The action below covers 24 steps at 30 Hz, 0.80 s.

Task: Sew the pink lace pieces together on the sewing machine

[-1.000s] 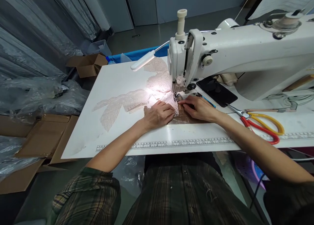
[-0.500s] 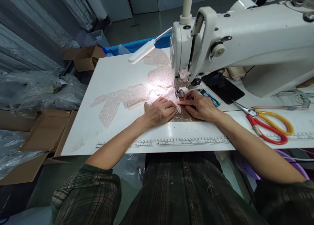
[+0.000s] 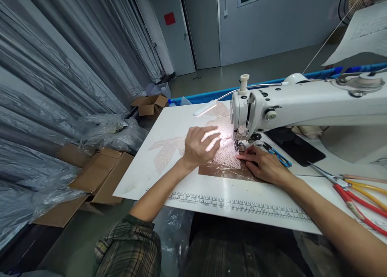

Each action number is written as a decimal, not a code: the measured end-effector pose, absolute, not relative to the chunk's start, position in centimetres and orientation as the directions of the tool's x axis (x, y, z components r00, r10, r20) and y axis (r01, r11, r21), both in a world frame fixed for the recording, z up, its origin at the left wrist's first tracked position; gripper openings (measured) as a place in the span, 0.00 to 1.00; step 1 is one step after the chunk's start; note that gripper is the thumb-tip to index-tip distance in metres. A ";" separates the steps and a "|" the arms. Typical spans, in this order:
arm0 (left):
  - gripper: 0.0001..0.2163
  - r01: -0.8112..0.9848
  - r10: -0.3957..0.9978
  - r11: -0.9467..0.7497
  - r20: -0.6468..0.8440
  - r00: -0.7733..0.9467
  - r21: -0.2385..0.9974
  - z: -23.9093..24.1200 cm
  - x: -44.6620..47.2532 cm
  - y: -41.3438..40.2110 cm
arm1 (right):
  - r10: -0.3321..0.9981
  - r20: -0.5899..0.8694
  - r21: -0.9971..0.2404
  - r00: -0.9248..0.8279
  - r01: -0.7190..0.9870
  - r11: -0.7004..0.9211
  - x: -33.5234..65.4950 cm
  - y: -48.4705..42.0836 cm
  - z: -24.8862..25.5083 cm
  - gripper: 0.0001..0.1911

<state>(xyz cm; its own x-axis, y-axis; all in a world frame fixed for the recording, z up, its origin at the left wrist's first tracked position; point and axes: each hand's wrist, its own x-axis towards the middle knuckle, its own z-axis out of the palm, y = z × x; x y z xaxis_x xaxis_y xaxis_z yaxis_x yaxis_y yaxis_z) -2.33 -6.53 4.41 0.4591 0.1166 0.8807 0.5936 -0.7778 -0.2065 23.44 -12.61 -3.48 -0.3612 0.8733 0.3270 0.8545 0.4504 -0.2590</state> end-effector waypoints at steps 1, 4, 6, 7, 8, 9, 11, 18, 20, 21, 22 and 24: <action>0.07 0.655 0.151 -0.730 0.888 0.435 -0.197 5.4 -3.0 -6.0 | 0.874 0.327 -0.259 -0.360 0.855 0.449 23.4 -12.6 -3.4 0.20; 0.16 0.760 0.316 -0.640 0.864 0.392 -0.111 7.6 -4.8 -4.2 | 0.875 0.334 -0.264 -0.350 0.856 0.444 23.2 -12.7 -3.1 0.19; 0.20 0.766 0.446 -0.643 0.807 0.387 -0.012 8.4 -5.6 -2.8 | 0.876 0.340 -0.270 -0.343 0.856 0.440 23.1 -12.8 -2.8 0.19; 0.19 0.753 0.504 -0.656 0.769 0.394 0.044 8.5 -5.9 -2.2 | 0.877 0.340 -0.272 -0.340 0.857 0.438 23.0 -12.9 -2.7 0.19; 0.18 0.743 0.544 -0.663 0.739 0.398 0.089 8.6 -6.0 -1.6 | 0.879 0.341 -0.276 -0.334 0.858 0.434 23.0 -12.9 -2.6 0.18; 0.17 0.742 0.567 -0.662 0.720 0.400 0.109 8.7 -6.1 -1.1 | 0.881 0.340 -0.280 -0.330 0.859 0.430 23.0 -12.9 -2.5 0.18; 0.16 0.741 0.573 -0.663 0.708 0.412 0.106 8.8 -6.1 -0.3 | 0.884 0.334 -0.289 -0.327 0.857 0.426 22.9 -12.9 -2.4 0.18; 0.17 0.705 0.568 -0.696 0.704 0.427 0.134 9.3 -6.3 1.9 | 0.887 0.319 -0.316 -0.334 0.845 0.432 23.2 -13.0 -2.2 0.19; 0.19 0.708 0.571 -0.692 0.707 0.418 0.140 9.3 -6.3 1.9 | 0.884 0.318 -0.322 -0.342 0.838 0.440 23.2 -13.1 -2.2 0.19; 0.19 0.710 0.573 -0.690 0.707 0.414 0.143 9.3 -6.3 1.7 | 0.885 0.315 -0.326 -0.342 0.837 0.439 23.2 -13.1 -2.2 0.19; 0.20 0.709 0.576 -0.689 0.706 0.412 0.149 9.2 -6.4 1.4 | 0.888 0.311 -0.331 -0.337 0.838 0.434 23.2 -13.1 -2.2 0.19; 0.21 0.702 0.588 -0.690 0.702 0.401 0.176 9.1 -6.6 0.6 | 0.894 0.308 -0.346 -0.325 0.837 0.424 23.2 -13.0 -2.2 0.19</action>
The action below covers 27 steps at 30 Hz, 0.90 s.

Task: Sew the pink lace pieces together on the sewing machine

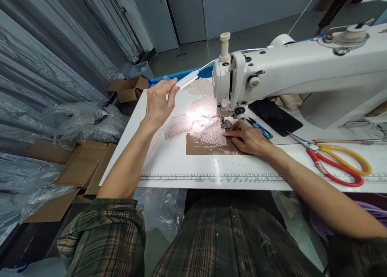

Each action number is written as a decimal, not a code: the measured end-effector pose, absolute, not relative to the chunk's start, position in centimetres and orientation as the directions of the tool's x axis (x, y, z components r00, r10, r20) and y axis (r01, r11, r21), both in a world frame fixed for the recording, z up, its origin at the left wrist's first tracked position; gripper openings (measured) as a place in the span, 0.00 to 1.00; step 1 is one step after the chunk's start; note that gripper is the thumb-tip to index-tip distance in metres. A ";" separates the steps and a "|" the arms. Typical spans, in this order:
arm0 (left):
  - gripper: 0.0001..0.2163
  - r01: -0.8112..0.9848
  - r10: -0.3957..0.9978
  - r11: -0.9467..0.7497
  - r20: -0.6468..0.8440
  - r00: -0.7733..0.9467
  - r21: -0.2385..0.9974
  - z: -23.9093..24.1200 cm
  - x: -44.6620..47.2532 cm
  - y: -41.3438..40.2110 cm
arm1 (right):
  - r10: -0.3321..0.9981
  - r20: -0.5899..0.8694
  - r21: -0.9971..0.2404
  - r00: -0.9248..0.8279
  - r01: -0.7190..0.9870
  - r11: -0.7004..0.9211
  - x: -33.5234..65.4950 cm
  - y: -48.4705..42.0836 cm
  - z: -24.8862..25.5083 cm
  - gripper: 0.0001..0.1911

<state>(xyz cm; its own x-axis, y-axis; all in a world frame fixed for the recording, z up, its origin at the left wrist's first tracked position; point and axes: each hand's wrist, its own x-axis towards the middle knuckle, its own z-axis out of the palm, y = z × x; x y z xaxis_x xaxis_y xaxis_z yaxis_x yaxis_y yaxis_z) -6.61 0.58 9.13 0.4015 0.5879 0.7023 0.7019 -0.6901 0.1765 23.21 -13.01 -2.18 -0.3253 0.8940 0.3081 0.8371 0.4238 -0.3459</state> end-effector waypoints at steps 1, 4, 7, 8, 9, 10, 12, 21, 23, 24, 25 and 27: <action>0.22 0.699 0.596 -0.688 0.702 0.389 0.197 9.0 -6.8 0.0 | 0.895 0.311 -0.358 -0.321 0.833 0.423 23.2 -13.0 -2.2 0.19; 0.19 0.708 0.616 -0.660 0.721 0.318 0.252 7.9 -7.1 -1.9 | 0.887 0.335 -0.418 -0.319 0.793 0.443 23.4 -12.8 -2.2 0.21; 0.13 0.682 0.583 -0.700 0.719 0.378 0.209 5.6 -6.4 -4.1 | 0.883 0.356 -0.471 -0.306 0.758 0.452 23.6 -12.7 -2.3 0.21; 0.12 0.636 0.553 -0.753 0.684 0.476 0.166 4.6 -5.9 -4.8 | 0.885 0.358 -0.479 -0.299 0.755 0.449 23.6 -12.7 -2.4 0.21; 0.11 0.562 0.508 -0.817 0.625 0.593 0.130 3.7 -5.1 -5.5 | 0.887 0.356 -0.484 -0.293 0.754 0.444 23.6 -12.7 -2.4 0.21; 0.10 0.471 0.448 -0.875 0.556 0.700 0.113 2.8 -4.3 -6.1 | 0.890 0.353 -0.488 -0.288 0.755 0.438 23.6 -12.7 -2.5 0.21; 0.09 0.304 0.330 -0.944 0.443 0.834 0.131 1.4 -2.6 -6.9 | 0.895 0.345 -0.490 -0.281 0.760 0.427 23.7 -12.7 -2.6 0.21; 0.08 0.145 0.261 -0.937 0.365 0.894 0.317 0.0 0.1 -6.3 | 0.891 0.288 -0.384 -0.351 0.810 0.443 23.7 -13.0 -2.2 0.21; 0.08 0.142 0.277 -0.928 0.383 0.881 0.344 -0.2 0.0 -6.3 | 0.890 0.282 -0.380 -0.358 0.810 0.447 23.7 -13.1 -2.2 0.21; 0.08 0.145 0.287 -0.923 0.387 0.876 0.355 -0.3 0.0 -6.3 | 0.890 0.280 -0.380 -0.360 0.810 0.447 23.7 -13.1 -2.2 0.21; 0.08 0.149 0.294 -0.921 0.392 0.872 0.360 -0.4 0.0 -6.3 | 0.891 0.278 -0.378 -0.360 0.811 0.446 23.7 -13.1 -2.3 0.21; 0.08 0.160 0.294 -0.929 0.404 0.866 0.333 -0.7 0.1 -6.4 | 0.890 0.277 -0.372 -0.362 0.814 0.447 23.8 -13.1 -2.4 0.21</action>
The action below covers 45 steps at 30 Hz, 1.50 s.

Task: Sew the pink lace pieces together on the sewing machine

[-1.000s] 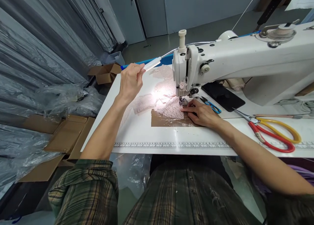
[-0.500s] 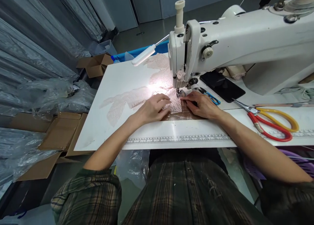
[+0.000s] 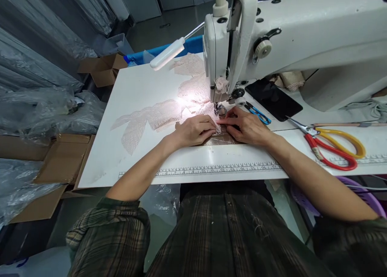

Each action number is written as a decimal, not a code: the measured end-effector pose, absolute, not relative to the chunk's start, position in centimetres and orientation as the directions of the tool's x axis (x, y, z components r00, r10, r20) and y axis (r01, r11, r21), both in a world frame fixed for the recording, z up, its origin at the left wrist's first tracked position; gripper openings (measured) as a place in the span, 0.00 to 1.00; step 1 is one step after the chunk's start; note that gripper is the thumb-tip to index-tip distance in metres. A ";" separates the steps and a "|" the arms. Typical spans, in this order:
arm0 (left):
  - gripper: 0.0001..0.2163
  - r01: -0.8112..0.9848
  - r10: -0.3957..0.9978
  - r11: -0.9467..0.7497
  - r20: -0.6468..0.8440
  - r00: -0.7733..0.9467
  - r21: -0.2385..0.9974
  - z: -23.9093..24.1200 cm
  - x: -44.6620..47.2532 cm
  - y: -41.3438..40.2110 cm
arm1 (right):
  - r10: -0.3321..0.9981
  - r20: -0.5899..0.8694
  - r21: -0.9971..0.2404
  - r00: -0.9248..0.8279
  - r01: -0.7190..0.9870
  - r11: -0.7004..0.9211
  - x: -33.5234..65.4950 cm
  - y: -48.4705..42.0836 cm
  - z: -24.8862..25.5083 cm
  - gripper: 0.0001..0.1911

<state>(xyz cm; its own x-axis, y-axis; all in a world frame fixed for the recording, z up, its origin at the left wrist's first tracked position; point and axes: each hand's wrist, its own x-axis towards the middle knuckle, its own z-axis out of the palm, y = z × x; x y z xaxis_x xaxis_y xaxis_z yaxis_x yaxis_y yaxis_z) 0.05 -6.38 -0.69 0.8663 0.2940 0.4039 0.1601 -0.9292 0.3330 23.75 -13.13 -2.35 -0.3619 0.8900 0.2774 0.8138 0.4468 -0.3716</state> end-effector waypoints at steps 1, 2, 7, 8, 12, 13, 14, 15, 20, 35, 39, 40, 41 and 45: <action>0.09 0.164 0.283 -0.940 0.414 0.865 0.300 -0.8 0.1 -6.4 | 0.890 0.280 -0.367 -0.361 0.816 0.446 23.8 -13.1 -2.4 0.21; 0.09 0.167 0.266 -0.952 0.422 0.867 0.257 -1.0 0.2 -6.5 | 0.889 0.283 -0.363 -0.360 0.818 0.447 23.8 -13.1 -2.4 0.21; 0.09 0.198 0.182 -0.980 0.461 0.868 0.014 -1.5 0.3 -7.1 | 0.870 0.296 -0.333 -0.395 0.811 0.481 23.7 -13.3 -2.3 0.21; 0.09 0.209 0.173 -0.978 0.464 0.869 -0.025 -1.6 0.3 -7.3 | 0.864 0.297 -0.326 -0.406 0.808 0.491 23.7 -13.4 -2.2 0.21; 0.10 0.238 0.185 -0.968 0.412 0.892 -0.081 -1.1 0.3 -7.9 | 0.864 0.298 -0.311 -0.406 0.814 0.490 23.7 -13.5 -2.1 0.20; 0.10 0.243 0.196 -0.967 0.389 0.900 -0.074 -0.9 0.3 -8.0 | 0.865 0.296 -0.313 -0.405 0.815 0.488 23.6 -13.5 -2.1 0.20; 0.11 0.243 0.204 -0.968 0.364 0.909 -0.066 -0.6 0.3 -8.0 | 0.866 0.291 -0.317 -0.407 0.813 0.489 23.6 -13.5 -2.1 0.20; 0.11 0.238 0.206 -0.970 0.341 0.917 -0.056 -0.3 0.3 -8.0 | 0.867 0.286 -0.323 -0.407 0.811 0.487 23.6 -13.5 -2.1 0.20; 0.13 0.216 0.193 -0.976 0.326 0.925 -0.033 0.4 0.7 -7.4 | 0.879 0.268 -0.342 -0.393 0.814 0.469 23.6 -13.5 -2.0 0.20; 0.14 0.278 0.285 -0.958 0.334 0.898 0.070 -0.3 0.0 -8.1 | 0.874 0.262 -0.254 -0.409 0.845 0.471 23.4 -13.7 -1.8 0.20; 0.15 0.303 0.307 -0.951 0.326 0.894 0.065 -0.5 -0.1 -7.9 | 0.903 0.214 -0.196 -0.373 0.889 0.414 23.1 -13.7 -1.7 0.21; 0.15 0.311 0.314 -0.948 0.325 0.892 0.062 -0.5 -0.1 -7.9 | 0.911 0.204 -0.179 -0.358 0.901 0.395 23.0 -13.6 -1.6 0.21; 0.15 0.320 0.321 -0.946 0.324 0.890 0.058 -0.5 -0.1 -7.9 | 0.918 0.196 -0.162 -0.344 0.912 0.376 22.8 -13.6 -1.5 0.22; 0.16 0.344 0.335 -0.939 0.309 0.890 0.026 -0.6 0.0 -8.0 | 0.938 0.169 -0.101 -0.301 0.942 0.320 22.2 -13.5 -1.0 0.22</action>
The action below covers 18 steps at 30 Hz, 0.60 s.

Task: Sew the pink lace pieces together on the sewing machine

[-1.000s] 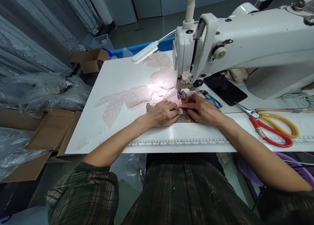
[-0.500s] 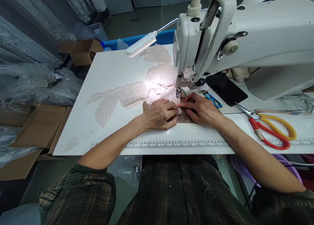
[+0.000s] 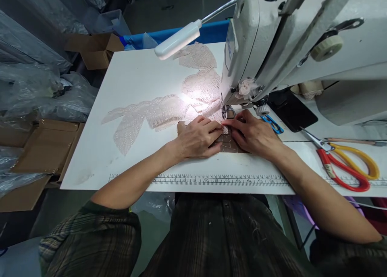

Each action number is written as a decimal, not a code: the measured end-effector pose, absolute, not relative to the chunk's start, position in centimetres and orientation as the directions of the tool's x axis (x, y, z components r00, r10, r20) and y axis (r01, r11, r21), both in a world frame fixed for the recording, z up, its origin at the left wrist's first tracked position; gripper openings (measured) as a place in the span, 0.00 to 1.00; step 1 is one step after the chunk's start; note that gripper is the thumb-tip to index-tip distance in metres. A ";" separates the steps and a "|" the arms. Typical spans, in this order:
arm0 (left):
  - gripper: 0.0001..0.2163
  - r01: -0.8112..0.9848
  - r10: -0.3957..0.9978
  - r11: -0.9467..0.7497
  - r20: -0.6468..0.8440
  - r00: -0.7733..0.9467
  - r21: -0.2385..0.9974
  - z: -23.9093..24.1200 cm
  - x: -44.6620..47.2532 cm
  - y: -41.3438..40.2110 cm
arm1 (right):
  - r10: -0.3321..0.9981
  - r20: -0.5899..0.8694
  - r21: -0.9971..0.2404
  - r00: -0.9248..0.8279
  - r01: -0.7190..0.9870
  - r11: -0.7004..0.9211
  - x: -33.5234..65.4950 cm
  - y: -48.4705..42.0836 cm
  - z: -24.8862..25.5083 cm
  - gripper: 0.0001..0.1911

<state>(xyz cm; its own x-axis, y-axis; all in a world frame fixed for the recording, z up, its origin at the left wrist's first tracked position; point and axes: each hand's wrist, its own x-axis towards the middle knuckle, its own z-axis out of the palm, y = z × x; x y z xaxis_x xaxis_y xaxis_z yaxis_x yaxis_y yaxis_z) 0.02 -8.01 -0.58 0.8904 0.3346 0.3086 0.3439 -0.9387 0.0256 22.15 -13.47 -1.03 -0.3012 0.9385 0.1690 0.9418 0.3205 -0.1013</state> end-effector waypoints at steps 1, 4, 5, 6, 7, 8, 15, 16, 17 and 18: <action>0.16 0.348 0.337 -0.937 0.306 0.890 0.020 -0.6 0.1 -8.0 | 0.942 0.163 -0.092 -0.294 0.946 0.311 22.1 -13.4 -0.9 0.23; 0.17 0.359 0.345 -0.933 0.312 0.885 0.014 -0.9 0.2 -8.0 | 0.942 0.159 -0.101 -0.294 0.945 0.312 22.1 -13.4 -0.8 0.23; 0.17 0.359 0.344 -0.933 0.317 0.884 0.014 -1.0 0.3 -8.0 | 0.938 0.165 -0.116 -0.304 0.939 0.324 22.1 -13.5 -0.9 0.23; 0.17 0.359 0.343 -0.933 0.326 0.881 0.012 -1.1 0.3 -8.0 | 0.933 0.173 -0.134 -0.314 0.932 0.338 22.2 -13.5 -0.9 0.23; 0.18 0.361 0.344 -0.932 0.335 0.877 0.011 -1.2 0.4 -7.9 | 0.929 0.183 -0.151 -0.323 0.924 0.351 22.3 -13.6 -0.9 0.23; 0.18 0.365 0.347 -0.931 0.342 0.873 0.011 -1.3 0.4 -7.9 | 0.925 0.193 -0.165 -0.327 0.918 0.360 22.4 -13.7 -1.0 0.23; 0.18 0.394 0.386 -0.918 0.319 0.866 0.039 -0.8 0.3 -7.5 | 0.898 0.230 -0.254 -0.376 0.867 0.428 23.1 -13.9 -1.3 0.21; 0.19 0.397 0.389 -0.917 0.306 0.869 0.039 -0.8 0.3 -7.4 | 0.898 0.231 -0.253 -0.375 0.868 0.427 23.1 -13.9 -1.3 0.21; 0.19 0.398 0.390 -0.917 0.296 0.872 0.035 -0.7 0.2 -7.4 | 0.900 0.229 -0.245 -0.372 0.873 0.423 23.0 -13.9 -1.3 0.20; 0.19 0.399 0.390 -0.917 0.289 0.874 0.031 -0.7 0.2 -7.2 | 0.902 0.226 -0.232 -0.368 0.879 0.416 22.9 -13.9 -1.2 0.21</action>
<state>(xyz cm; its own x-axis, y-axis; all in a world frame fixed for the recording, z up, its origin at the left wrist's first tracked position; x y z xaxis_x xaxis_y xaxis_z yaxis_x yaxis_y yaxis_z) 0.22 -7.23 -0.71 0.8744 0.3901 0.2885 0.3988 -0.9165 0.0307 22.94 -13.91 -1.22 -0.3676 0.9022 0.2256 0.8790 0.4163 -0.2324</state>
